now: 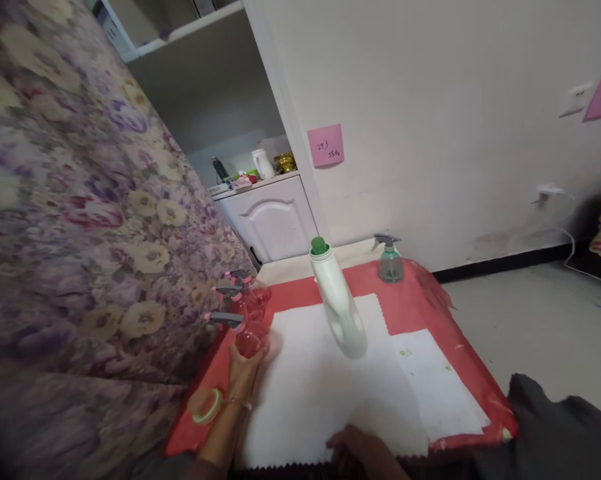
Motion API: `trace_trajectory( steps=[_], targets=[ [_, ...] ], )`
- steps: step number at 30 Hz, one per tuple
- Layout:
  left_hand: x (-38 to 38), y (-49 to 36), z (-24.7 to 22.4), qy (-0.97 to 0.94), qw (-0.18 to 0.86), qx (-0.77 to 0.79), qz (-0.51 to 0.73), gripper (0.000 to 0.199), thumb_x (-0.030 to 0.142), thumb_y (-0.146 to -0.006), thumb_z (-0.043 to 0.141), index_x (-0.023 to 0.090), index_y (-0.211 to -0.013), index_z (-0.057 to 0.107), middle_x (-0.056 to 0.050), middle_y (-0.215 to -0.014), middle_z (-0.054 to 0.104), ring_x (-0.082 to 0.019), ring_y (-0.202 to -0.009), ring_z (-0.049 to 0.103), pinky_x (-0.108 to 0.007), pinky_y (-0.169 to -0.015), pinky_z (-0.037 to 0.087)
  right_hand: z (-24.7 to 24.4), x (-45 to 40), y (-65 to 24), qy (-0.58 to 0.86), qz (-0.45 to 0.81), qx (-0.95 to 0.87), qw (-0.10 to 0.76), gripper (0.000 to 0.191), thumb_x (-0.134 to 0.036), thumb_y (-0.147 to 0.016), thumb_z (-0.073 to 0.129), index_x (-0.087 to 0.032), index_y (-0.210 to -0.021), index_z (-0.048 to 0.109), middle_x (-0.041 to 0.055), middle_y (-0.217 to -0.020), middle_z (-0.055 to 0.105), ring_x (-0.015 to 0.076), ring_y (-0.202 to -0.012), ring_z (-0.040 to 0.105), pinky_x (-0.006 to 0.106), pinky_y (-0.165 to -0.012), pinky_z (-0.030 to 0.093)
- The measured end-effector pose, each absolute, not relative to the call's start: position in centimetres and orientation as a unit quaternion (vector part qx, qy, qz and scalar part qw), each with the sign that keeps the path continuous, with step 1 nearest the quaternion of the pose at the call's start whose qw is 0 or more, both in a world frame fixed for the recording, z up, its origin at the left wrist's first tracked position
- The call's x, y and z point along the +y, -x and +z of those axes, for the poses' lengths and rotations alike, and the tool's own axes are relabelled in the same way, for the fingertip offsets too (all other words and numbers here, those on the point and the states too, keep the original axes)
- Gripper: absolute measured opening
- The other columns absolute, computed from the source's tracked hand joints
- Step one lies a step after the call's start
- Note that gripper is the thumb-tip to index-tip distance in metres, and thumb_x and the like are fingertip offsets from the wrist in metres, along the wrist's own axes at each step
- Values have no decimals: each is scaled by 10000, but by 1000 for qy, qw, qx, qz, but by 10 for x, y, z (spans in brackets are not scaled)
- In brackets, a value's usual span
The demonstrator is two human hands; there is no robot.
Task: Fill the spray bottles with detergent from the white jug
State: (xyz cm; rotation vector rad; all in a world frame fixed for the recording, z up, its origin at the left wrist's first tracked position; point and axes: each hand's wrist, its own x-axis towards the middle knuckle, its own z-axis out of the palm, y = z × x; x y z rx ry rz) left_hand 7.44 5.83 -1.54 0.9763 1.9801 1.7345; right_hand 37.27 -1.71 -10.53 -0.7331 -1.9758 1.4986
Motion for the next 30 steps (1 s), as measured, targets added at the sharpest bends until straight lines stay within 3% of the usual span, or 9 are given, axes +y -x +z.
trace_trajectory(
  steps=[4, 10, 16, 22, 27, 30],
  targets=[
    [26, -138, -21, -440, 241, 675, 541, 672, 256, -551, 808, 224, -1156, 518, -101, -1207, 627, -304, -1132, 603, -459, -1003, 466, -85, -15, -392, 305, 502, -721, 367, 584, -343, -760, 670, -237, -1314, 517, 130, -1286, 587, 302, -1184, 560, 448, -1037, 435],
    [-17, -214, -34, -530, 332, 611, 485, 767, 239, -535, 794, 192, -1250, 521, -134, -1262, 628, -341, -1190, 574, -432, -1013, 474, -70, -2, -399, 345, 471, -686, 435, 731, -411, -741, 724, -213, -1381, 432, 138, -1427, 466, 327, -1331, 430, 494, -1139, 326],
    [-28, -236, -37, -596, 354, 575, 434, 750, 232, -624, 749, 196, -1323, 480, -138, -1317, 595, -317, -1206, 568, -414, -1036, 462, -70, 7, -399, 340, 497, -663, 445, 788, -436, -714, 746, -205, -1391, 414, 144, -1427, 474, 325, -1318, 458, 491, -1125, 352],
    [-27, -225, -30, -609, 393, 573, 383, 822, 288, -620, 799, 199, -1367, 467, -140, -1382, 554, -322, -1282, 514, -419, -1097, 409, -73, 19, -399, 293, 514, -678, 436, 1006, -371, -560, 868, -214, -1426, 381, 125, -1441, 469, 331, -1328, 442, 472, -1127, 344],
    [-27, -216, -7, -633, 430, 535, 358, 888, 265, -629, 800, 210, -1427, 415, -122, -1479, 457, -330, -1374, 406, -465, -1165, 304, -60, 21, -398, 279, 516, -673, 450, 885, -324, -588, 831, -202, -1372, 440, 126, -1366, 533, 315, -1263, 508, 478, -1094, 384],
    [-29, -219, 7, -629, 440, 515, 381, 742, 333, -724, 743, 210, -1398, 458, -100, -1473, 472, -306, -1381, 400, -433, -1170, 303, -50, 18, -398, 291, 513, -674, 445, 851, -246, -585, 821, -213, -1353, 454, 125, -1355, 545, 307, -1252, 519, 476, -1089, 390]
  ],
)
